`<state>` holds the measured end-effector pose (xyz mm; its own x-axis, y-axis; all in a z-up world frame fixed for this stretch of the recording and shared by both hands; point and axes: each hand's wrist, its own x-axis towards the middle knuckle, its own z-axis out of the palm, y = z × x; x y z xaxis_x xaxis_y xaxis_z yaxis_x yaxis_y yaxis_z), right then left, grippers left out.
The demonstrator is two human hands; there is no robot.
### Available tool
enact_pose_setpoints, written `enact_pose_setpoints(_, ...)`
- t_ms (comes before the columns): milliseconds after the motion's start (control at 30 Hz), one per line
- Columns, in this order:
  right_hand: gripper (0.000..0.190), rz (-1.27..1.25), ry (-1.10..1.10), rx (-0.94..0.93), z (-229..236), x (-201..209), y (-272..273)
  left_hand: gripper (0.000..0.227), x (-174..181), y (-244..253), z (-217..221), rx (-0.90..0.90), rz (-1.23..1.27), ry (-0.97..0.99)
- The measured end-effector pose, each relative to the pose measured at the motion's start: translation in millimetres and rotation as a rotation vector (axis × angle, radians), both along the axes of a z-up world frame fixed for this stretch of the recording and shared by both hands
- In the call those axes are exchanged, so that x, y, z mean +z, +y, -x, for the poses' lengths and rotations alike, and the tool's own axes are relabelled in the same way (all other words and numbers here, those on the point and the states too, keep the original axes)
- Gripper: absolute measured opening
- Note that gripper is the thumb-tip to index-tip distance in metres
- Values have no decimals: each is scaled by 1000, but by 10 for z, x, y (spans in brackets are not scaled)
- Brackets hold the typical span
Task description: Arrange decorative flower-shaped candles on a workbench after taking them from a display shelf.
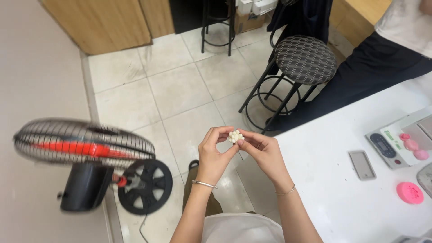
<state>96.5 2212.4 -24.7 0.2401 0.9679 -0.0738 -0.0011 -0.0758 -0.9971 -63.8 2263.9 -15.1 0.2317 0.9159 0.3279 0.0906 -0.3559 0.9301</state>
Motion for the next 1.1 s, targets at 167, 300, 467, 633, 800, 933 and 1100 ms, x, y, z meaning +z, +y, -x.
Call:
enact_pose_setpoints(167, 33, -81, 42, -78, 11, 201, 1099, 40, 89, 1262, -94, -127, -11, -25)
enact_pose_setpoints(300, 30, -70, -18, -131, -78, 255, 1874, 37, 161, 2122, -182, -221, 39, -62)
enact_pose_setpoints(467, 30, -46, -22, -163, -117, 235, 2573, 38, 152, 2882, -255, -266, 68, -36)
enact_pose_setpoints(633, 27, -29, -20, -162, -346, 141, 3227, 38, 30, 3520, -468, -276, 90, -26)
enact_pose_setpoints(800, 30, -27, 33, -132, -799, 19, 4012, 38, -70, 4262, -872, -277, 82, -10)
enact_pose_setpoints(933, 30, -18, 37, -121, -1287, 5, 4744, 37, -88, 4986, -1350, -274, 69, -10)
enact_pose_setpoints(1100, 29, -100, 34, -107, -2058, 96, 5588, 37, 60, 5823, -2092, -266, -9, -22)
